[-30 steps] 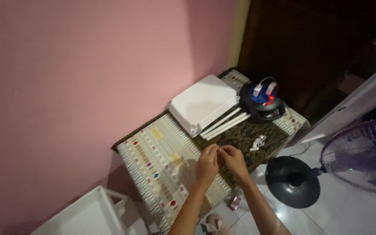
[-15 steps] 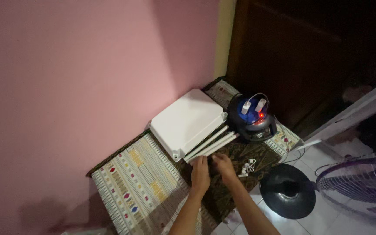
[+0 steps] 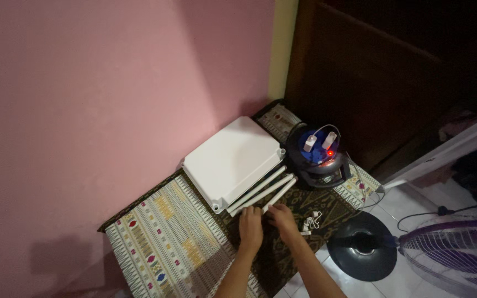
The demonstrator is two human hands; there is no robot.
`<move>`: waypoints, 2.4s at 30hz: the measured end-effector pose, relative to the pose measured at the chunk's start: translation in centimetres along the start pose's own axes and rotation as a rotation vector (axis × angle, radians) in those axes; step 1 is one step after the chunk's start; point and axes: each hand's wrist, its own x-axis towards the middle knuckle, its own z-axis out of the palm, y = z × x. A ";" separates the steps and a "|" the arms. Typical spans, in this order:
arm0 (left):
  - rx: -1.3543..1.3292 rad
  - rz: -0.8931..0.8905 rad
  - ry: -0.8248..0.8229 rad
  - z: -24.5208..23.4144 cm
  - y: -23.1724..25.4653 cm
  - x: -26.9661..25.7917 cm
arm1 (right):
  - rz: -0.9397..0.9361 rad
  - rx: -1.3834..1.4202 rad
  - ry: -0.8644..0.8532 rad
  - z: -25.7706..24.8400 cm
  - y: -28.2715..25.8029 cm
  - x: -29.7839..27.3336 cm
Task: The person assembles a white plastic storage unit by inserting vertical poles into the corners of stacked trays and securing them with small plastic clips. The person handles the trays, poles, and clips by hand to build the unit.
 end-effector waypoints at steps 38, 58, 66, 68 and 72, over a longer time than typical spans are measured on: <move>-0.100 -0.352 -0.012 -33.9 -10.7 -11.3 | -1.030 -0.434 -0.285 30.8 -10.9 -29.9; -0.360 -0.454 0.821 -49.9 -4.6 -19.6 | -1.292 -0.399 -0.716 41.7 -11.5 -42.1; -0.402 -0.464 0.643 -49.0 -7.7 -21.5 | -1.366 -0.538 -0.663 42.6 -9.0 -41.2; -0.226 -0.416 0.619 -48.0 -9.6 -22.5 | -1.307 -0.578 -0.663 42.8 -7.2 -40.5; -0.142 -0.625 0.489 -46.4 -12.2 -23.3 | -1.273 -0.576 -0.718 43.1 -4.0 -39.1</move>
